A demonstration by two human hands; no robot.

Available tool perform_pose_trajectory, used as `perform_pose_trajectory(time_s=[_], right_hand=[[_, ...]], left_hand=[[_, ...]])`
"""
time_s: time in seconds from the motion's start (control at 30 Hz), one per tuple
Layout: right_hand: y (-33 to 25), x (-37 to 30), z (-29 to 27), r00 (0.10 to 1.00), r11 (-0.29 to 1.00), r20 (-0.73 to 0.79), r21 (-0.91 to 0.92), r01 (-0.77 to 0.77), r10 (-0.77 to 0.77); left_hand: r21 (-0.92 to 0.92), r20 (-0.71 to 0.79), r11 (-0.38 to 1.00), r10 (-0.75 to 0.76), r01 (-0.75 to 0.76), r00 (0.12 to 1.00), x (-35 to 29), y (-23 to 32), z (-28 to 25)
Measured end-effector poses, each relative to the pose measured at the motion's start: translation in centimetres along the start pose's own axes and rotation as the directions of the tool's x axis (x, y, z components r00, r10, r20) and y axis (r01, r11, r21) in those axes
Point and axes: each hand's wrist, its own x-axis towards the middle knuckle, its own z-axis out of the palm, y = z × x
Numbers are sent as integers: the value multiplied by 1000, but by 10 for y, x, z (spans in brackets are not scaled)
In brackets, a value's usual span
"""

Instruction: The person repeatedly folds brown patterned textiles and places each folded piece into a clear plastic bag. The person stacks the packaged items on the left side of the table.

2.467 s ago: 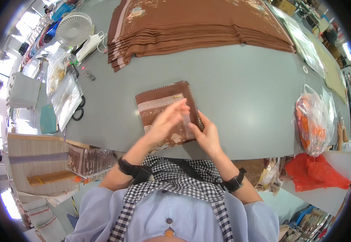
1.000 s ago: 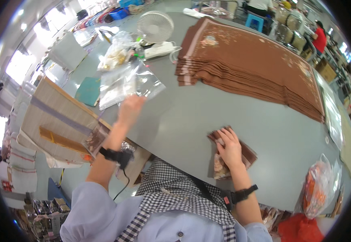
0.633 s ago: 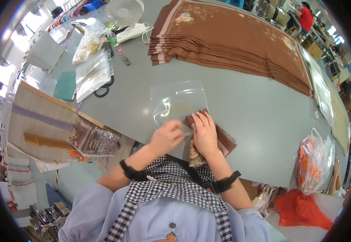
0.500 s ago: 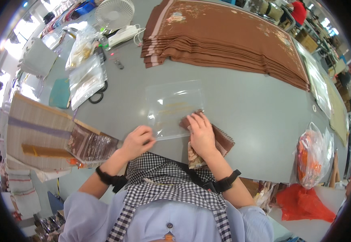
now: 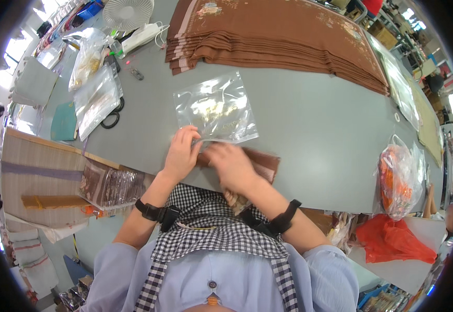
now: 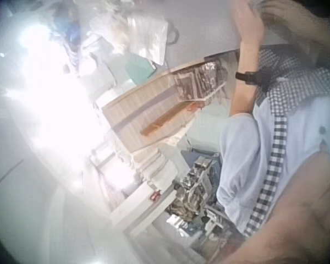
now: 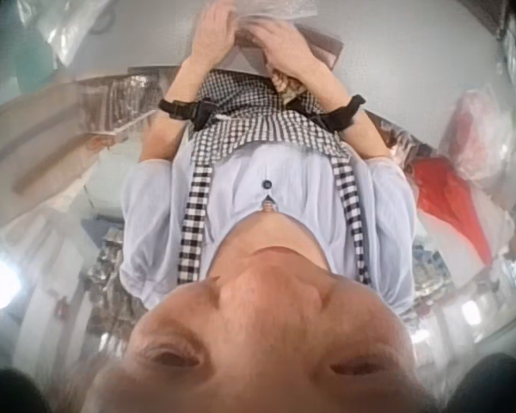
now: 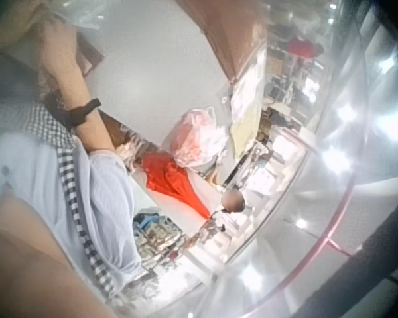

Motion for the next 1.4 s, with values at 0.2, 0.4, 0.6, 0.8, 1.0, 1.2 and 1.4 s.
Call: perform_pose_trajectory(time_s=[0.2, 0.4, 0.6, 0.8, 1.0, 1.2, 1.4], right_hand=[[8, -12, -4, 966, 944, 51, -232, -235, 253], [18, 12, 4, 933, 956, -225, -14, -293, 282], [13, 35, 32, 994, 990, -108, -133, -39, 25], [25, 90, 37, 991, 975, -131, -216, -41, 12], [11, -7, -21, 958, 993, 268, 83, 86, -105], [16, 10, -15, 978, 972, 50, -106, 209, -204], [-14, -26, -16, 991, 968, -94, 220, 117, -98]], left_hand=[[182, 171, 983, -54, 23, 984, -36, 21, 7], [297, 174, 955, -54, 0, 983, -30, 34, 8], [-47, 178, 975, 224, -219, 958, -25, 41, 6], [11, 184, 990, 138, -143, 973, -18, 30, -14], [-93, 71, 971, 226, -220, 971, -20, 18, -12], [-152, -55, 952, 261, -266, 964, -43, 36, -16], [94, 227, 959, 242, -268, 943, -85, 70, 5]])
